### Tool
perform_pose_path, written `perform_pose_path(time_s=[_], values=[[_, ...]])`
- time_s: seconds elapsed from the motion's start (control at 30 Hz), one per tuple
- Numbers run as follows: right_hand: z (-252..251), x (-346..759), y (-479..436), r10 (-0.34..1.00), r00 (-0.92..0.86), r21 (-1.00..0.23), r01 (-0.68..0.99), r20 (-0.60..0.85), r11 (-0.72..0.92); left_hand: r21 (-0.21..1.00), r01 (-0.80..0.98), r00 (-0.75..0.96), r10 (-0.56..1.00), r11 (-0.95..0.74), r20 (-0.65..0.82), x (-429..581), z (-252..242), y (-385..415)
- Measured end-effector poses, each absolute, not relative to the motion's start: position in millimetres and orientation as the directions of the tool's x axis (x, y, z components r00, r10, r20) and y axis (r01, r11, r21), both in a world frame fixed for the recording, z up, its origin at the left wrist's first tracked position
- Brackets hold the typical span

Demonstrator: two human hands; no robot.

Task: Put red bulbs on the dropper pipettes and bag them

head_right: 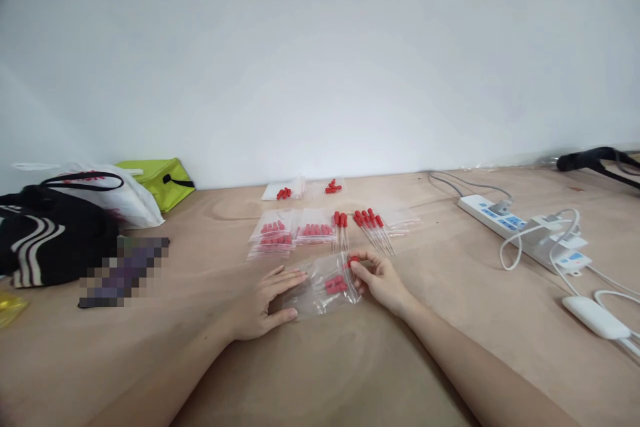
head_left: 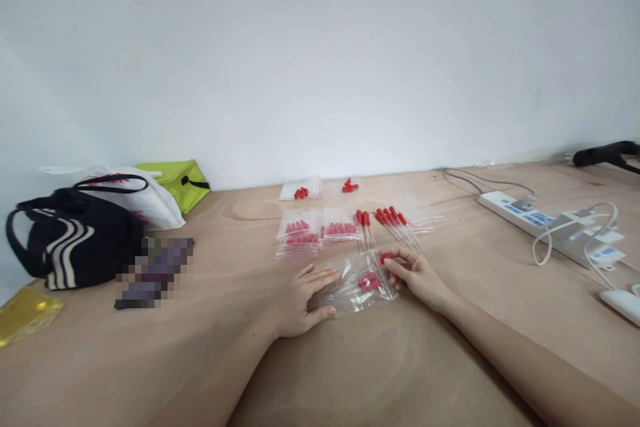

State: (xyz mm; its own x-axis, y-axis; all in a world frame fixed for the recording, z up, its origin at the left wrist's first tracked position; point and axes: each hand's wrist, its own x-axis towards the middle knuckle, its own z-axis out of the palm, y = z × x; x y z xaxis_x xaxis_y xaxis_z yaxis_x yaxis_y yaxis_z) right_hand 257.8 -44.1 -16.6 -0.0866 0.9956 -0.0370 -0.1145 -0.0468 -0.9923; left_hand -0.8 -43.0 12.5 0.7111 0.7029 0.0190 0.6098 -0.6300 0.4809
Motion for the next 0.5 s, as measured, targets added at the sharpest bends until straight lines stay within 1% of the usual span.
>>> perform_pose_path(time_s=[0.07,0.1,0.23,0.4,0.5], values=[[-16,259,-45,0.984,-0.171,-0.999,-0.015,-0.049,-0.052,0.482,0.609,0.714,0.7,-0.63,0.015,-1,12,-42],[-17,259,-44,0.982,-0.185,-0.999,0.004,-0.048,-0.048,0.482,0.61,0.714,0.7,-0.629,0.008,-1,12,-42],[-21,254,-40,0.987,-0.157,-1.0,0.022,-0.022,-0.019,0.484,0.616,0.712,0.703,-0.622,-0.003,0,12,-41],[-26,250,-38,0.983,-0.177,-0.982,0.19,-0.05,-0.016,0.483,0.599,0.718,0.695,-0.638,0.028,0,10,-41],[-26,252,-38,0.979,-0.2,-0.973,0.233,-0.041,0.006,0.481,0.592,0.72,0.692,-0.647,0.045,0,10,-41]])
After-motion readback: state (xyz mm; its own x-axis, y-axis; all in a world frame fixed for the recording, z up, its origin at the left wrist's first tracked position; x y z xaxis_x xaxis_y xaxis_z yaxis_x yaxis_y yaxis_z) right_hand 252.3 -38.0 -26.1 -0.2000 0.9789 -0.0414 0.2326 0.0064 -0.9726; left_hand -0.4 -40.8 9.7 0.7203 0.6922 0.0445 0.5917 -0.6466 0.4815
